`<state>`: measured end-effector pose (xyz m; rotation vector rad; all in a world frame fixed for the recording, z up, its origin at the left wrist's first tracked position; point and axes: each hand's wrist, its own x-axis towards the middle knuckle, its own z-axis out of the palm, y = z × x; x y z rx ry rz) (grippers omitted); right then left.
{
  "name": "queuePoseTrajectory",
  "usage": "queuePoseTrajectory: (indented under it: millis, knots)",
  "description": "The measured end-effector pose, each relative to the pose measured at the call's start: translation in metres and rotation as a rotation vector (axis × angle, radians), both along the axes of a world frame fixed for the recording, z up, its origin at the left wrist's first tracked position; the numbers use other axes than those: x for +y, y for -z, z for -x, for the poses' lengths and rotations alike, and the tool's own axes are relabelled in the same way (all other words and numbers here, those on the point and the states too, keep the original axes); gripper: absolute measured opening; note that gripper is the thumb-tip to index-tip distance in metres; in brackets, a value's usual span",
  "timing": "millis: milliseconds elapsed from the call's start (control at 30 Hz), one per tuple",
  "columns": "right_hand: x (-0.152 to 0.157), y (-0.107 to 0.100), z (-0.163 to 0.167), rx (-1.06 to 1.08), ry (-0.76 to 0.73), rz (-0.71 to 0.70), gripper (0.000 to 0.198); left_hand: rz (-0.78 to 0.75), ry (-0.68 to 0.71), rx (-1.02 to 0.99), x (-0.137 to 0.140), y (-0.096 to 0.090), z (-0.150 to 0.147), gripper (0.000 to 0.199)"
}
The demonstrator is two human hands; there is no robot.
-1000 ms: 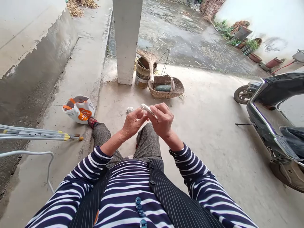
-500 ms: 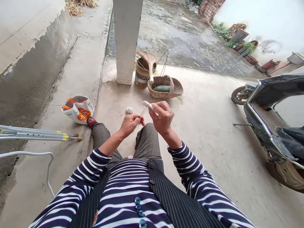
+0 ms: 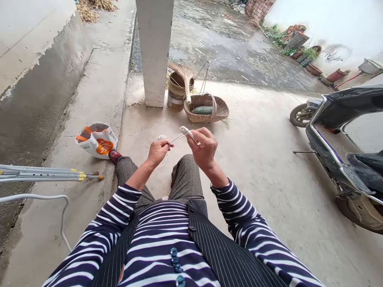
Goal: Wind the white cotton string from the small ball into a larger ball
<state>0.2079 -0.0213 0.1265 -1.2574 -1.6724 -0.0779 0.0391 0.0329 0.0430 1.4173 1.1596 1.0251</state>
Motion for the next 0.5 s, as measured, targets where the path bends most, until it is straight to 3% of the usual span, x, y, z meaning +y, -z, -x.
queuePoseTrajectory:
  millis: [167, 267, 500]
  knots:
    - [-0.010, -0.002, 0.010, -0.035, -0.046, 0.022, 0.030, 0.126, -0.064, -0.021, 0.009, 0.000, -0.002, 0.018]
    - [-0.005, 0.001, 0.005, -0.062, -0.011, -0.013, 0.029, 0.123, -0.043, 0.068, 0.007, -0.002, 0.002, 0.018]
    - [0.037, 0.035, -0.028, -0.308, 0.178, 0.030, 0.029, -0.082, 0.292, 0.208, -0.051, -0.018, 0.011, 0.023]
